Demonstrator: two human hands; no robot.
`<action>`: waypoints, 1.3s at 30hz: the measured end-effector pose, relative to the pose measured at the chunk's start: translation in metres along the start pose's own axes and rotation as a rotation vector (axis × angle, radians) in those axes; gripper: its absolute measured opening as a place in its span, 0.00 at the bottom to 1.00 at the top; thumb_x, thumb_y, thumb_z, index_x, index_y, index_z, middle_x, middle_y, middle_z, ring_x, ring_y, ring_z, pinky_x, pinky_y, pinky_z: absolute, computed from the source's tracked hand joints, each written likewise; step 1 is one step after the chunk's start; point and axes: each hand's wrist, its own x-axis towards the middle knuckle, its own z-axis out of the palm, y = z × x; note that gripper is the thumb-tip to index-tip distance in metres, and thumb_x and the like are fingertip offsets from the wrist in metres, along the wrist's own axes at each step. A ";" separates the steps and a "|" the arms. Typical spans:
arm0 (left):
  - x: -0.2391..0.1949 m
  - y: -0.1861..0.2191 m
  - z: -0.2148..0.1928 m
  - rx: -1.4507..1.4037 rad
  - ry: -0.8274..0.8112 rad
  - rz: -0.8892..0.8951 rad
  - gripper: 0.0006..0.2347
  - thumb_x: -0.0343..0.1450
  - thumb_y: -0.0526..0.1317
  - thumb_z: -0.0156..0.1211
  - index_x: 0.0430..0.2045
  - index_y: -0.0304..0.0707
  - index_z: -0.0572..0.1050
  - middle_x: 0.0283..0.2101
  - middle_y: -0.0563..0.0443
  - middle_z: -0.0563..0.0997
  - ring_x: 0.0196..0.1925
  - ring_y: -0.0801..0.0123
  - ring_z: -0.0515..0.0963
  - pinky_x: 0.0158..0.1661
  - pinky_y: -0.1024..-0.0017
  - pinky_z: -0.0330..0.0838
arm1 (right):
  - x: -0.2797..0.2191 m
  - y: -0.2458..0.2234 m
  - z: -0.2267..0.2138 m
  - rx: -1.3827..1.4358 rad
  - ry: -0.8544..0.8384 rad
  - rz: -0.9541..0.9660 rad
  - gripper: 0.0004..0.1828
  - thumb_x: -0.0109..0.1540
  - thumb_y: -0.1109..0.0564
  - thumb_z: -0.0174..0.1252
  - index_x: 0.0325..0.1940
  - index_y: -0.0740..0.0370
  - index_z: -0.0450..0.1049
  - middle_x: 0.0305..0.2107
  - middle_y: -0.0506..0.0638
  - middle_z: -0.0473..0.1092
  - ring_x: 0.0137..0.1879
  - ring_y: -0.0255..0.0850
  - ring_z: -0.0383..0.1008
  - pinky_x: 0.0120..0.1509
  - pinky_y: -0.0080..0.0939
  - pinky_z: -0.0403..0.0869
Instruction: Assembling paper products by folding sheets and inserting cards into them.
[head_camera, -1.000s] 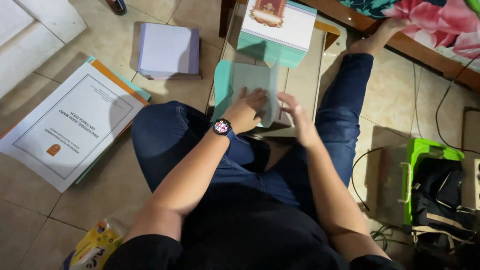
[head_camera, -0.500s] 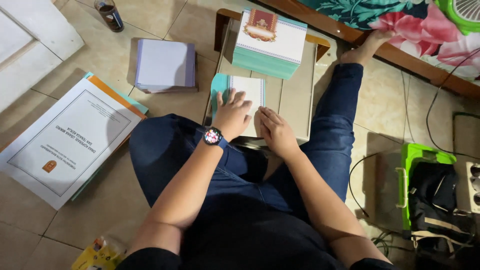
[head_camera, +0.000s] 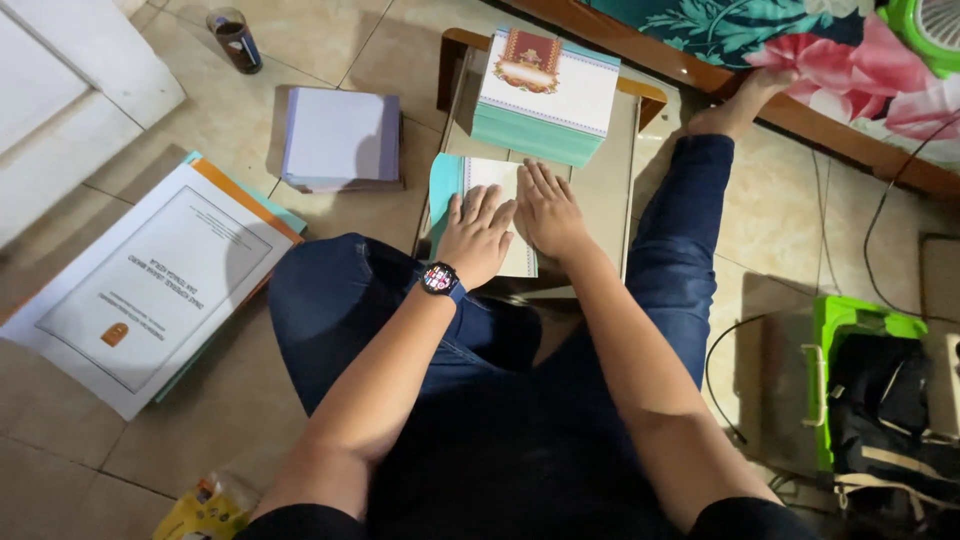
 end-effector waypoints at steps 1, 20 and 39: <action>0.000 0.000 0.000 0.004 -0.006 0.007 0.22 0.79 0.49 0.38 0.71 0.50 0.59 0.76 0.41 0.53 0.79 0.48 0.47 0.72 0.41 0.37 | -0.001 -0.001 -0.002 0.002 0.001 0.010 0.29 0.71 0.48 0.46 0.75 0.62 0.62 0.69 0.60 0.63 0.73 0.55 0.64 0.72 0.58 0.66; 0.003 -0.001 0.001 -0.010 -0.061 0.011 0.24 0.79 0.49 0.36 0.73 0.49 0.55 0.78 0.41 0.49 0.79 0.48 0.44 0.72 0.42 0.34 | -0.007 0.008 0.001 0.006 -0.095 -0.021 0.32 0.69 0.47 0.43 0.77 0.61 0.59 0.70 0.59 0.61 0.75 0.53 0.62 0.74 0.56 0.64; 0.055 0.018 -0.012 0.220 -0.409 0.130 0.27 0.75 0.37 0.46 0.71 0.67 0.56 0.79 0.42 0.40 0.80 0.47 0.30 0.70 0.33 0.26 | -0.077 0.000 -0.108 1.122 -0.370 0.400 0.44 0.69 0.46 0.47 0.83 0.48 0.31 0.79 0.51 0.35 0.82 0.55 0.34 0.82 0.57 0.40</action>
